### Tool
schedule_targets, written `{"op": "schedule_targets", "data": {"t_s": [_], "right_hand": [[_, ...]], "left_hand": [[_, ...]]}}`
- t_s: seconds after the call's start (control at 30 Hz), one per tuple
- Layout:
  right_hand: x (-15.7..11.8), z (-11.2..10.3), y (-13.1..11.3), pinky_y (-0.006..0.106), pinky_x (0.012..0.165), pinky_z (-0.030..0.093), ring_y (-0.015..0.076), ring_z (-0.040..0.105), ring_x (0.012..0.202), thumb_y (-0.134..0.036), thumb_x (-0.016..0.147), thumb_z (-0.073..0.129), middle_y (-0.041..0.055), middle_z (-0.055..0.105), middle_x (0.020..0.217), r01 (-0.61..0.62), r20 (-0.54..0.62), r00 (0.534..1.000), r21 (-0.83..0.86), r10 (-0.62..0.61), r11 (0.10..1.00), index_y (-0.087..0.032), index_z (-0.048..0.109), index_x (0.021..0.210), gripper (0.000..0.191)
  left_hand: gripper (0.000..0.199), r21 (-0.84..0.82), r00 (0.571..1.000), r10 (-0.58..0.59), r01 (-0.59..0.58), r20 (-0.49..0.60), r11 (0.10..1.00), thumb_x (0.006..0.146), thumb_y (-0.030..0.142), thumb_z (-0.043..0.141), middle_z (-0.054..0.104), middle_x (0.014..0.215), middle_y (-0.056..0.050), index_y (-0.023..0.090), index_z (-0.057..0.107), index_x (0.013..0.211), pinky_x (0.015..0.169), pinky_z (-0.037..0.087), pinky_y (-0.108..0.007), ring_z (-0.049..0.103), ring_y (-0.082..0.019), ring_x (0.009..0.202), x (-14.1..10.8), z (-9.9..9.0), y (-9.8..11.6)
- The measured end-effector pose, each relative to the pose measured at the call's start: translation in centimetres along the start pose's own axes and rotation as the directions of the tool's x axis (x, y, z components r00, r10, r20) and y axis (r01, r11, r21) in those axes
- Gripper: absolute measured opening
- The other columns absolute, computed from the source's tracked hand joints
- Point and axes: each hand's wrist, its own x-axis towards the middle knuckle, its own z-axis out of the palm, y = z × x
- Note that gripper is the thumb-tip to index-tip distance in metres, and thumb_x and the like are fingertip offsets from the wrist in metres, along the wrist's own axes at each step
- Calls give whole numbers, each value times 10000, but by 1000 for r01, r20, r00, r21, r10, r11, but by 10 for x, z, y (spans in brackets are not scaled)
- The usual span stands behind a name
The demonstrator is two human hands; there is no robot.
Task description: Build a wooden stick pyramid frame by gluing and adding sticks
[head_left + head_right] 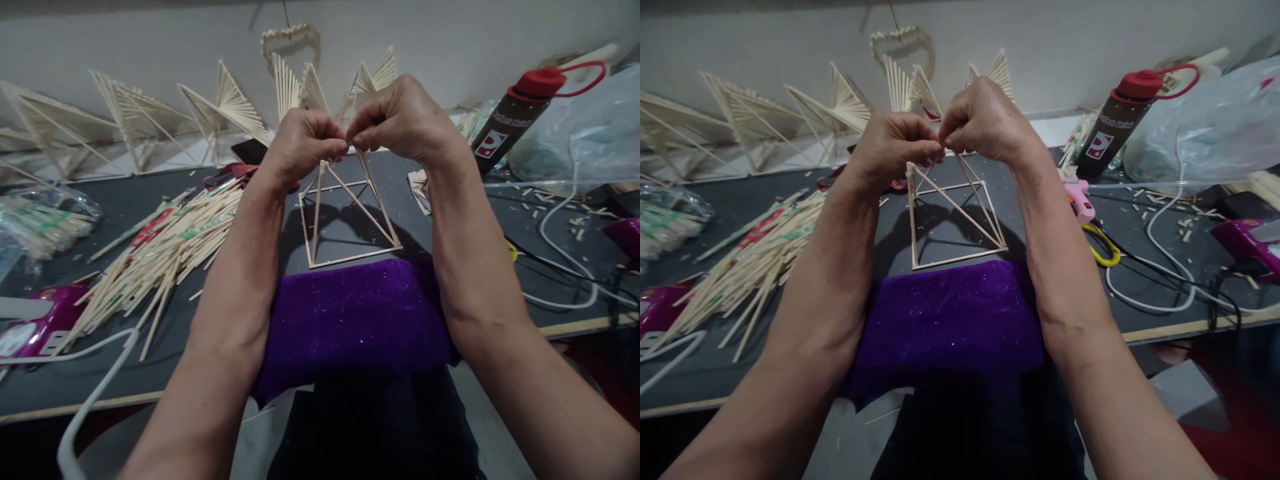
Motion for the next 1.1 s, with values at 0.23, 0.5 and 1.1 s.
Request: {"op": "schedule_targets", "data": {"t_s": [0.23, 0.5, 1.1], "right_hand": [[3, 0, 1, 322, 605, 448, 221, 653, 752, -261, 703, 721, 6, 751, 752, -38, -9, 999, -45, 38, 998, -262, 818, 857, 182], [3, -2, 2, 317, 607, 417, 185, 626, 702, -210, 722, 697, 17, 720, 720, 35, 32, 999, -45, -34, 998, -236, 819, 839, 171], [5, 3, -2, 306, 640, 413, 204, 645, 765, -265, 739, 718, 27, 747, 752, -15, -18, 1000, -116, 13, 993, -203, 811, 837, 148]], "left_hand": [[60, 6, 1000, -2, 2, 10, 1000, 699, 153, 728, 676, 674, -22, 171, 671, 704, 703, 532, -332, 646, -173, 724, 4, -2, -5], [87, -33, 1000, -3, 3, -9, 999, 675, 128, 746, 673, 651, -21, 168, 681, 717, 700, 547, -316, 674, -179, 701, 3, -2, -5], [54, 14, 998, 44, -44, -50, 999, 670, 138, 730, 620, 576, 9, 170, 697, 699, 578, 456, -256, 600, -136, 584, 6, -4, -11]]}}
